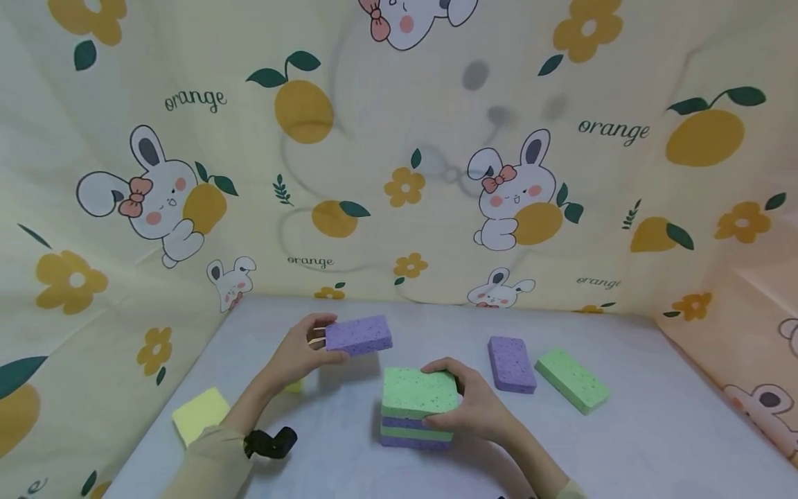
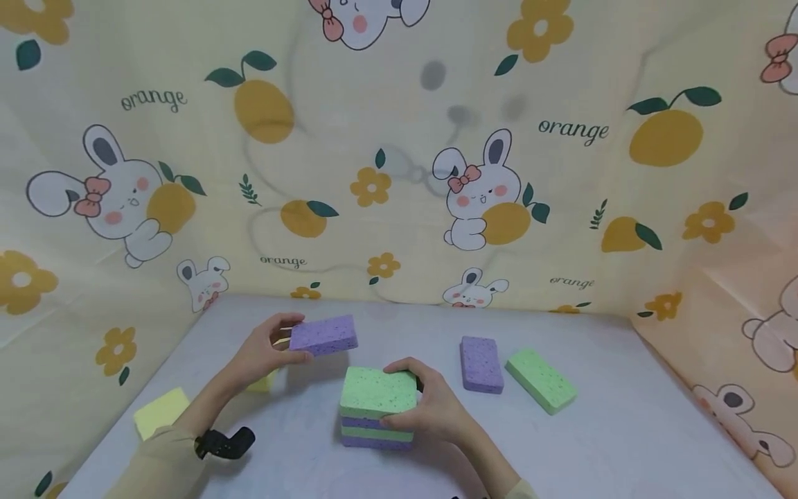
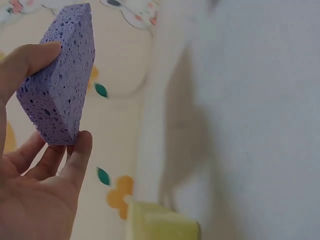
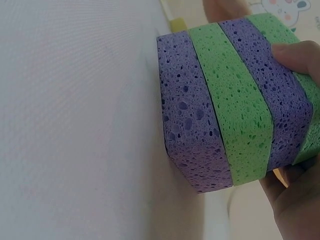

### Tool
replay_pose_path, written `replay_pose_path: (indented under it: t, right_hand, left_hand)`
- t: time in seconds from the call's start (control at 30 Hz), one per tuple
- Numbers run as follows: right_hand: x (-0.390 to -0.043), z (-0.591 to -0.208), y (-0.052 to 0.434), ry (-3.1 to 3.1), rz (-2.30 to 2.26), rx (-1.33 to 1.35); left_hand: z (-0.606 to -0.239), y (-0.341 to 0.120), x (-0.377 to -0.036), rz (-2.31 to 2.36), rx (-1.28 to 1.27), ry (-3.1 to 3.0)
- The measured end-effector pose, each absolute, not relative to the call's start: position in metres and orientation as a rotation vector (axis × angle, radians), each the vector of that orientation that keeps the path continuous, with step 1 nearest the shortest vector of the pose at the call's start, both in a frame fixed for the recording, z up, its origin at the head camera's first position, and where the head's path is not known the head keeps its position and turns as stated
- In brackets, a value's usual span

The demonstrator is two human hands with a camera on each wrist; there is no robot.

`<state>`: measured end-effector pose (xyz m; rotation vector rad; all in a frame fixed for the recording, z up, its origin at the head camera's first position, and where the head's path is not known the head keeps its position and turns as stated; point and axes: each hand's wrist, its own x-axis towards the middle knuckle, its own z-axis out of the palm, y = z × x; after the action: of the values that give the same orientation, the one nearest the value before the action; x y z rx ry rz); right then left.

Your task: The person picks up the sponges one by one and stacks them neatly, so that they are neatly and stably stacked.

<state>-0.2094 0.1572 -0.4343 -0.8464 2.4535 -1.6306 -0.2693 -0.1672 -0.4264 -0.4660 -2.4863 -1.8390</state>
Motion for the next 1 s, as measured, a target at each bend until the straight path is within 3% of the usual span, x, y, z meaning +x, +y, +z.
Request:
replay_pose_path:
  t: [0.43, 0.7, 1.0]
  right_hand:
    - [-0.21, -0.434, 0.16, 2.453, -1.646, -0.835]
    - [-0.211, -0.434, 0.159, 2.432, -1.657, -0.826]
    - [-0.21, -0.435, 0.16, 2.437, -1.645, -0.872]
  left_hand:
    - [-0.366, -0.123, -0.212, -1.797, -0.749, -2.392]
    - [-0.353, -0.103, -0.199, -1.71, -0.963, -2.334]
    - [-0.356, -0.087, -0.194, -1.745, -1.022, -2.315]
